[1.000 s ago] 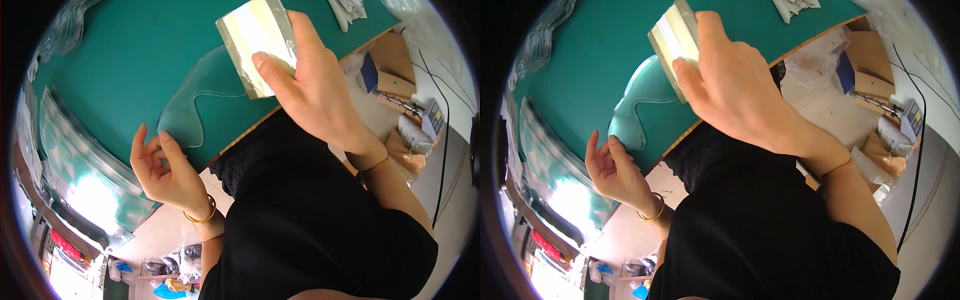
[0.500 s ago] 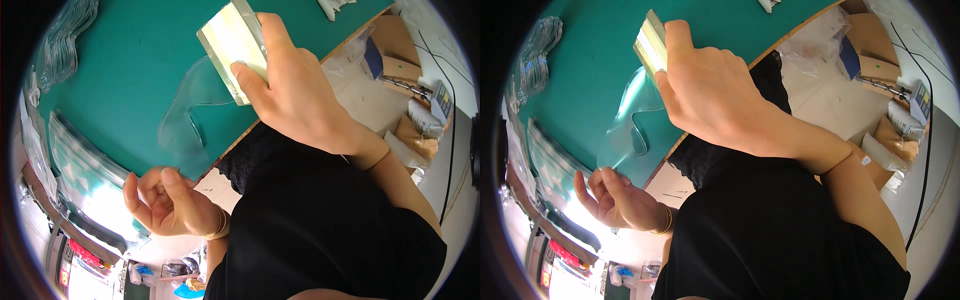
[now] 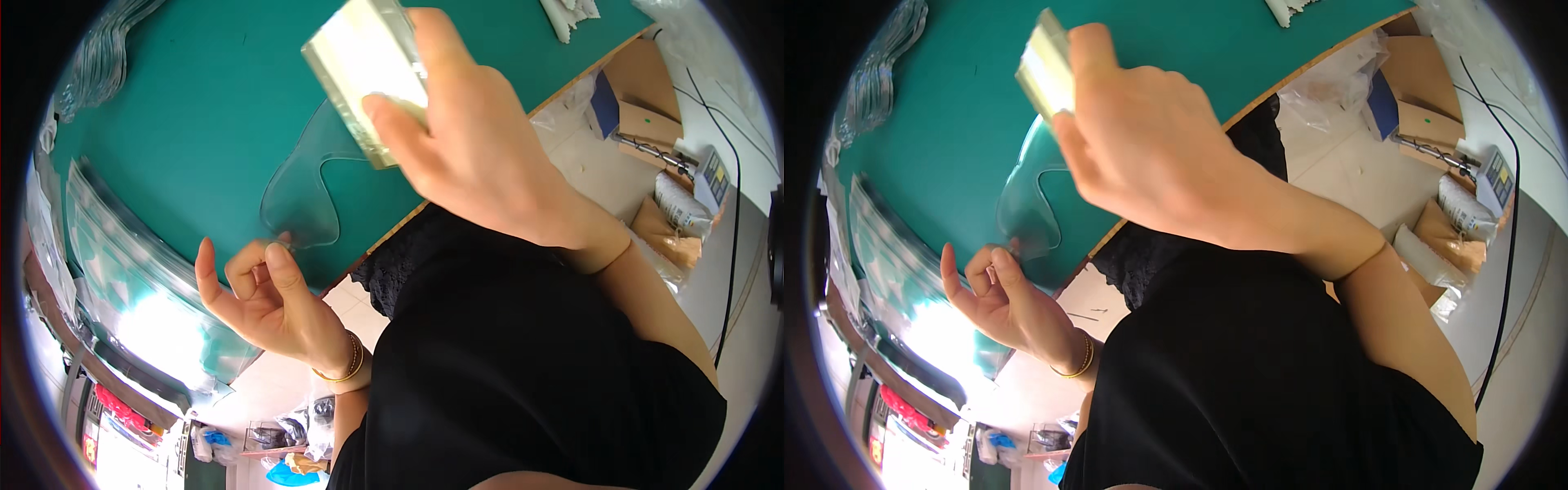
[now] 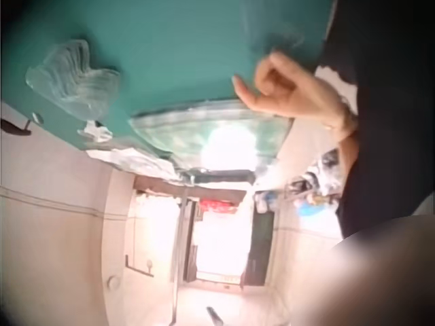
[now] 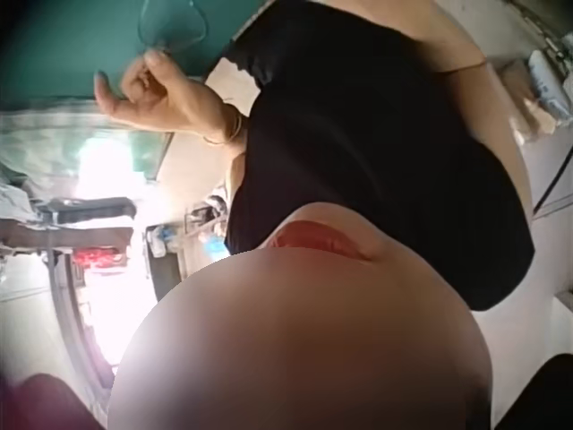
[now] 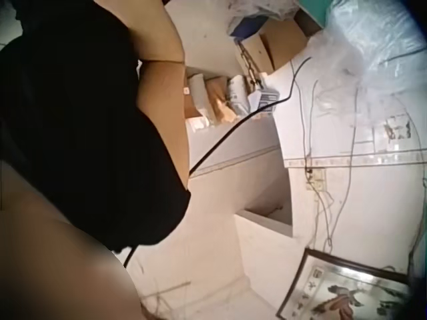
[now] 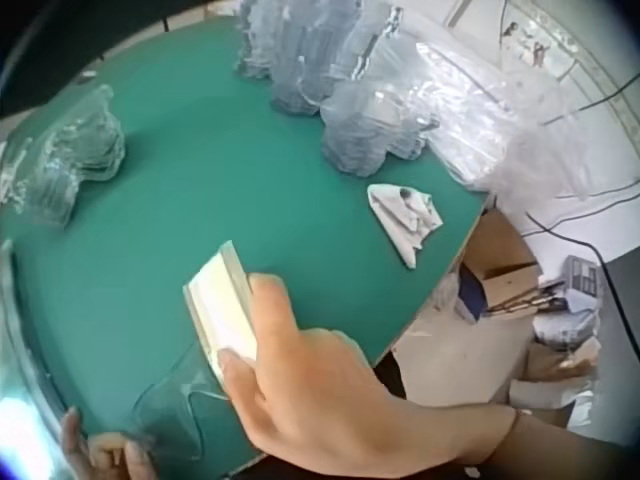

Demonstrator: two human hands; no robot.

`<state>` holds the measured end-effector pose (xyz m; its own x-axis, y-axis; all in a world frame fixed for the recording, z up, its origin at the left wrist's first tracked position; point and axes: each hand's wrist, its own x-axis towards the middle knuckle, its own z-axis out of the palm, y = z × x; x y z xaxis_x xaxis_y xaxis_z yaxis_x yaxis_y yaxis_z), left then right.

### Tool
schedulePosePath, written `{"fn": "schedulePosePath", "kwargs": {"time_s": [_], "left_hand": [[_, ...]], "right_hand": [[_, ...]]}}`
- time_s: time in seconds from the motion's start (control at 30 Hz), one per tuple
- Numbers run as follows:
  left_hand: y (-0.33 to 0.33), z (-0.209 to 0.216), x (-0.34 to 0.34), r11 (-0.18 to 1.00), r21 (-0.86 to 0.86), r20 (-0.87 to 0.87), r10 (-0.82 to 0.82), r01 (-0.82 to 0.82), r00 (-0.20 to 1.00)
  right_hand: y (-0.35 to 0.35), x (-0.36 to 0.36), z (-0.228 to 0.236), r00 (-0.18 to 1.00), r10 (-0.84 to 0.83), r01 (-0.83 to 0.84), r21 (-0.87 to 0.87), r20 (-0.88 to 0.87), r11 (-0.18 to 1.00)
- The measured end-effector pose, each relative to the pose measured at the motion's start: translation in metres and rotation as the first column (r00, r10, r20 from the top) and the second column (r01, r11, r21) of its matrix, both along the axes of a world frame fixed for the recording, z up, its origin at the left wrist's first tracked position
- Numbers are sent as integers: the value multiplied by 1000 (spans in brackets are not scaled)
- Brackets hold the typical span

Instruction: Wiping safety glasses lenses with a cloth and stacking them at a production workstation.

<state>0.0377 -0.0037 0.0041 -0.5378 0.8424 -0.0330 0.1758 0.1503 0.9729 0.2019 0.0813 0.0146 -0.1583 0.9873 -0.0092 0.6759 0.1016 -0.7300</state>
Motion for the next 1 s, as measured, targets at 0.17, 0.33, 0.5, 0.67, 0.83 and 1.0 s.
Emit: {"fn": "schedulePosePath", "kwargs": {"time_s": [0.17, 0.33, 0.5, 0.67, 0.83, 1.0], "left_hand": [[3, -2, -3, 1000, -21, -25, -5, 5, 1000], [3, -2, -4, 1000, -7, -33, 7, -7, 999], [3, -2, -1, 1000, -15, -36, 13, -13, 999], [3, -2, -1, 1000, -13, -19, 11, -11, 1000], [-1, -5, -2, 998, 56, 51, 2, -5, 999], [-4, -2, 0, 993, 119, 21, 0, -3, 1000]], "right_hand": [[21, 4, -8, 996, 77, -77, -9, -36, 997], [37, 56, 10, 920, -87, 133, 95, -382, 987], [33, 60, 7, 815, -353, 98, 492, 459, 865], [28, 45, -3, 932, 274, -347, 366, 237, 864], [41, 43, -7, 881, 366, -438, 225, 298, 870], [47, 44, -3, 854, 412, -477, 162, 317, 864]]}}
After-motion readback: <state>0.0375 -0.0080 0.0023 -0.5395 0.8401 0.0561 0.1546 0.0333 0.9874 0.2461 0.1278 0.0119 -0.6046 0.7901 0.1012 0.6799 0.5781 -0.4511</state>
